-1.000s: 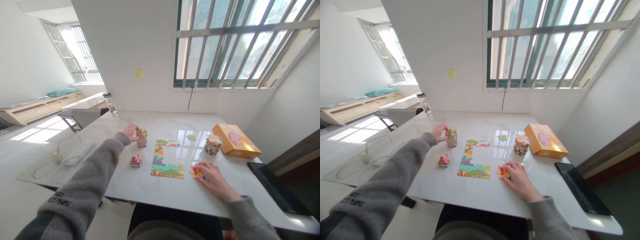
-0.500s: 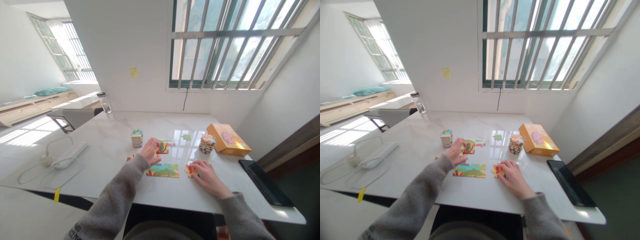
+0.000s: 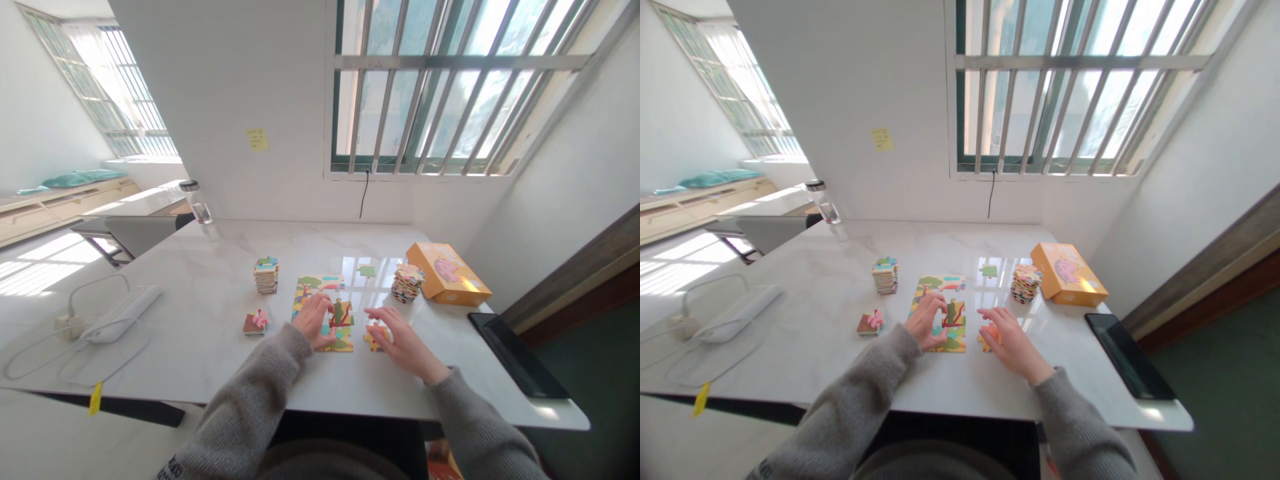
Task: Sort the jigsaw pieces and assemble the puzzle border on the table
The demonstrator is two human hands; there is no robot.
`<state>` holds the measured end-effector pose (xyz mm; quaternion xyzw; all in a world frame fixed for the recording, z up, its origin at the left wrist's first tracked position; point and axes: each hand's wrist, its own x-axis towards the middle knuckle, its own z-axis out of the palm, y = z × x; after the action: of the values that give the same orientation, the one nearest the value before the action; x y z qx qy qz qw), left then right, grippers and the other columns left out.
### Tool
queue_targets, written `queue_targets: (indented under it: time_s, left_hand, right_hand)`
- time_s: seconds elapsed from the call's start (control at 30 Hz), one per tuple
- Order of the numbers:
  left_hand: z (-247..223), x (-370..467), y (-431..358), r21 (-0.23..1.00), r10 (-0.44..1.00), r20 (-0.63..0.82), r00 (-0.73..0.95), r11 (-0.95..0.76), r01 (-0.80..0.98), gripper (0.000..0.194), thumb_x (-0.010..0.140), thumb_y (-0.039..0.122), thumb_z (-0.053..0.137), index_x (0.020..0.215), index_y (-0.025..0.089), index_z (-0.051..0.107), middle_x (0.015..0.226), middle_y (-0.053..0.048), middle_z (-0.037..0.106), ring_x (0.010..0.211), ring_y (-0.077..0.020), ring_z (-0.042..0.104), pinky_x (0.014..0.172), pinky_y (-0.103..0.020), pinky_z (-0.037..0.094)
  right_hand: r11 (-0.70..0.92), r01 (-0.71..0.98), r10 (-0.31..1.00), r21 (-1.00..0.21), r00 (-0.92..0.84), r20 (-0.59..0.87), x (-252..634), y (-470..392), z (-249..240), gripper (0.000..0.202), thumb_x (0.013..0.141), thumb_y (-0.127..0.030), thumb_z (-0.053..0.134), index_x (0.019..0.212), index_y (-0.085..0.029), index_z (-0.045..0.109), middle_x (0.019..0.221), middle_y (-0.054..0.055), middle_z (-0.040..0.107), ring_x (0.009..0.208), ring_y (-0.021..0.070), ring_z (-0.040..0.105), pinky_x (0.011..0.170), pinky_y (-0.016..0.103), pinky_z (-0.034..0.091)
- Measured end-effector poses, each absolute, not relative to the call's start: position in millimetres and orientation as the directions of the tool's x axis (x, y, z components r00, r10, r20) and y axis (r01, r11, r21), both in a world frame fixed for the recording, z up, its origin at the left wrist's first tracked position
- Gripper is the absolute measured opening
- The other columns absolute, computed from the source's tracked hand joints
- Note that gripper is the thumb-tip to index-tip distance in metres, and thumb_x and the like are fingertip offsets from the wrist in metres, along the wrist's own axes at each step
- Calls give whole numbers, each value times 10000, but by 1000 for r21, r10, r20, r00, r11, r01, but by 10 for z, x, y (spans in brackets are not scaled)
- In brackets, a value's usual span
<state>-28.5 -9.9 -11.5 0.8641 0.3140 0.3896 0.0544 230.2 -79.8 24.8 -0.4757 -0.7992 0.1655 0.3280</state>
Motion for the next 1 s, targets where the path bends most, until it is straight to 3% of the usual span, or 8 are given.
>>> queue_targets:
  time_s: [0.2,0.33,0.43,0.63,0.73,0.83,1.0]
  left_hand:
    - [-87,-279,-139,334,545,646,534,-831,444,464,576,74,638,959,235,431,1034,-79,535,938,-260,551,868,-413,495]
    - [-56,-281,-161,351,557,626,546,-827,440,449,562,65,600,943,239,437,1045,-75,541,943,-252,550,884,-412,498]
    - [-53,-283,-165,340,542,635,550,-836,431,444,552,48,596,931,232,453,1039,-74,557,949,-249,554,891,-412,508]
    - [-82,-328,-104,306,547,666,508,-821,483,305,678,87,579,942,229,526,1195,-99,569,1095,-270,559,984,-451,470]
    - [-69,-358,-82,348,582,695,422,-786,511,196,782,109,514,926,230,568,1100,-87,604,1074,-257,576,979,-451,470]
    - [-36,-372,-111,375,592,670,448,-791,484,266,793,129,492,1020,230,587,1081,-85,617,1065,-256,582,982,-451,469]
    - [-40,-363,-147,339,557,655,511,-820,461,468,735,254,653,1186,226,534,1191,-113,583,1123,-296,564,992,-475,461]
  right_hand:
    - [475,482,868,-736,-396,301,2025,-351,476,426,955,-356,521,1366,-249,487,1027,66,650,874,197,612,829,381,514]
    - [361,337,859,-870,-482,170,1885,-82,438,409,927,-368,549,1305,-212,558,778,-7,591,703,162,588,705,333,500]
    - [273,227,864,-935,-486,134,1835,-42,321,429,897,-404,596,1271,-195,584,703,-40,530,648,141,548,643,295,475]
    - [234,168,896,-958,-420,145,1866,-154,242,403,886,-420,615,1225,-202,628,685,-48,505,625,121,488,613,271,439]
    - [224,154,905,-962,-400,147,1866,-198,260,403,871,-421,632,1210,-203,634,674,-52,495,614,119,468,612,273,428]
    - [245,163,910,-956,-380,168,1832,-225,254,377,866,-420,628,1169,-196,645,654,-57,465,604,115,446,591,262,386]
    - [239,159,925,-958,-336,175,1812,-251,260,381,865,-443,618,1157,-198,633,668,-55,477,610,119,451,592,265,357]
